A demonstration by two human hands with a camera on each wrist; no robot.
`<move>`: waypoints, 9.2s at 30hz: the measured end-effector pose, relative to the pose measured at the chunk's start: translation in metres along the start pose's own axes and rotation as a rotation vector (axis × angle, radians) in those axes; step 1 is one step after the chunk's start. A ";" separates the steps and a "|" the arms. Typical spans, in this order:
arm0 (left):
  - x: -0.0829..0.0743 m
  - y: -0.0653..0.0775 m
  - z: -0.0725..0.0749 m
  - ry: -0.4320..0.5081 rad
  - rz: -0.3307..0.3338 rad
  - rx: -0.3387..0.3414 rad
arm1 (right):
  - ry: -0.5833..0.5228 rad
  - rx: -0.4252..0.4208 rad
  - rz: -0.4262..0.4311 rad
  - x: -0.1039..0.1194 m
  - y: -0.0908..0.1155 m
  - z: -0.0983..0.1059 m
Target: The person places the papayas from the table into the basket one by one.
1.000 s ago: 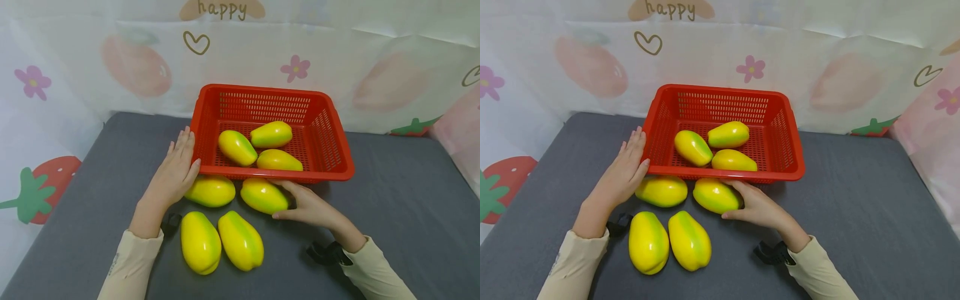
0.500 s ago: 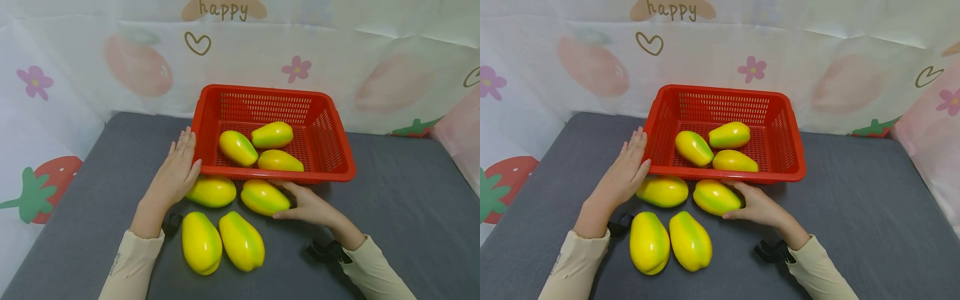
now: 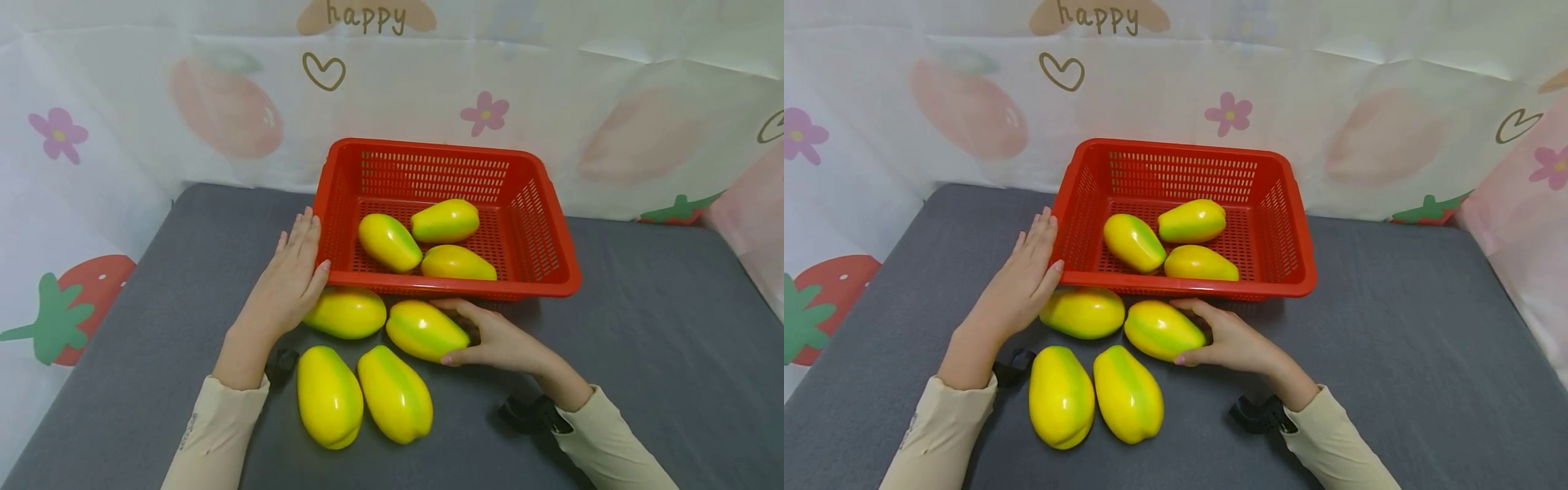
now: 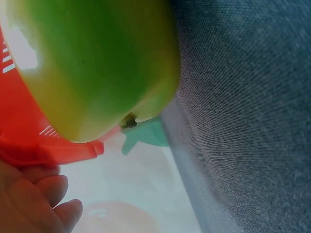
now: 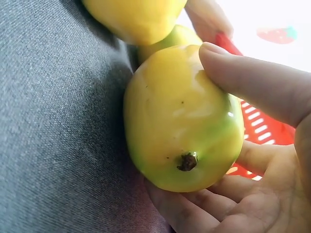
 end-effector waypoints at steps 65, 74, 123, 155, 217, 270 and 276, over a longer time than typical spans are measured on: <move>-0.001 0.000 0.001 0.003 0.014 0.017 | -0.157 0.021 0.238 0.041 0.033 0.017; 0.001 0.001 0.001 0.002 0.022 0.018 | -0.186 0.004 0.272 0.045 0.034 0.022; 0.000 -0.002 -0.001 0.006 -0.003 0.020 | -0.392 -0.256 0.284 0.031 0.036 0.082; 0.000 0.000 -0.002 0.007 0.002 0.011 | -0.622 -0.371 0.109 0.008 0.003 0.121; -0.001 0.001 0.000 0.017 0.001 0.016 | -0.391 -0.477 -0.130 -0.005 -0.005 0.130; 0.000 -0.001 -0.001 0.019 -0.016 0.003 | -0.407 -0.098 0.211 0.056 0.020 0.016; 0.000 -0.002 0.000 0.022 -0.017 0.010 | -0.391 -0.021 0.191 0.057 0.015 0.006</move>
Point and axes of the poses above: each hand's wrist, its own y-axis away from the middle knuckle, its own z-axis out of the back of the hand, x = y × z, the point moved 5 cm from there along -y, towards the middle knuckle, and after that the axes turned 9 degrees about x, right-handed, at the moved point
